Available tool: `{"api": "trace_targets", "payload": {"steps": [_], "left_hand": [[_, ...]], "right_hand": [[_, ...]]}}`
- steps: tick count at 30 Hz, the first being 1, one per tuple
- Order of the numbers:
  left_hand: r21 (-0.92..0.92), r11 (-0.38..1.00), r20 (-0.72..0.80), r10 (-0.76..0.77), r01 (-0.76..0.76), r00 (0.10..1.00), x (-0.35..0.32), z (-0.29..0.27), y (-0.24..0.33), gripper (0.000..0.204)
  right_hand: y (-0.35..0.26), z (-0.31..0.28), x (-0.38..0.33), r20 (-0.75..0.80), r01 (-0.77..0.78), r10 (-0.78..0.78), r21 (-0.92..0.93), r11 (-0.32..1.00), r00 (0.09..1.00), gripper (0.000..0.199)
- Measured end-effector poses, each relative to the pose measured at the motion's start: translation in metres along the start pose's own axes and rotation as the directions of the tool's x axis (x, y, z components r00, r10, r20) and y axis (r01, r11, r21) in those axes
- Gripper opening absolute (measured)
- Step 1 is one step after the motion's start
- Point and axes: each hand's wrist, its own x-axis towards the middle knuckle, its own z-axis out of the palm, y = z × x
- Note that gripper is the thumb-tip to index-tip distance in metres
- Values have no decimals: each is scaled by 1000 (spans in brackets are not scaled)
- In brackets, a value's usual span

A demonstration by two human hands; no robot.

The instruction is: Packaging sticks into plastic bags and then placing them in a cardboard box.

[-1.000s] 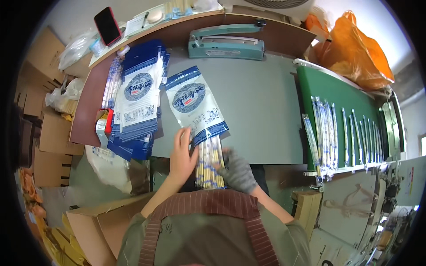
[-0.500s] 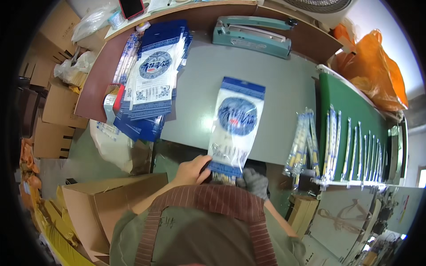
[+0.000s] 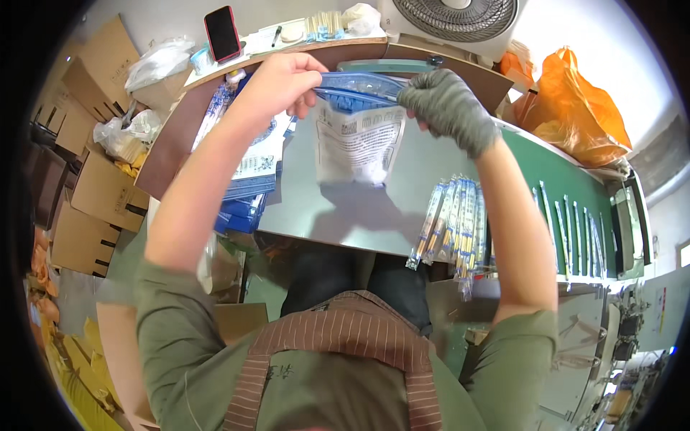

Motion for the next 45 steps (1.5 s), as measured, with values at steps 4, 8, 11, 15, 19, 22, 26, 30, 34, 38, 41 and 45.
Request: {"api": "trace_targets", "payload": {"steps": [4,8,11,15,19,22,26,30,34,38,41,45], "left_hand": [[534,819,-52,279,-209,959,38,-9,-12,23],[706,653,-126,495,-272,860,37,-14,18,18],[751,343,111,777,-564,620,6,-13,-4,19],[356,619,345,608,-700,715,-24,94,-85,50],[577,506,501,402,-642,767,-51,111,-199,41],[783,499,423,12,-372,906,-52,101,-195,46],[481,726,632,102,-492,768,-59,170,-125,70],[406,856,310,199,-319,930,-62,305,-126,74],[362,903,103,210,-233,972,-21,378,-119,77],[252,942,-24,237,-223,971,2,382,-142,85],[100,958,146,252,-267,957,13,365,-137,96],[472,820,56,339,-324,939,28,267,-203,66]], "right_hand": [[-15,-2,36,-113,29,-41,-104,994,993,24],[-9,-5,46,-212,262,-267,-51,964,940,26],[14,20,13,-214,471,-485,-115,874,848,24],[92,68,-35,-211,446,-458,-104,889,864,20],[138,104,-136,-299,163,-299,-405,899,906,9],[215,117,-245,-422,9,-253,-501,865,870,9],[286,120,-300,-789,-298,-77,-318,900,609,30],[288,95,-246,-626,-314,-194,-604,732,755,58],[306,81,-195,-557,-320,-26,-514,796,830,86],[258,104,-136,-444,-93,-26,-244,965,896,70],[265,113,-127,-204,-27,-34,-290,957,978,58],[214,108,-117,-4,391,-394,-129,911,919,46]]}}
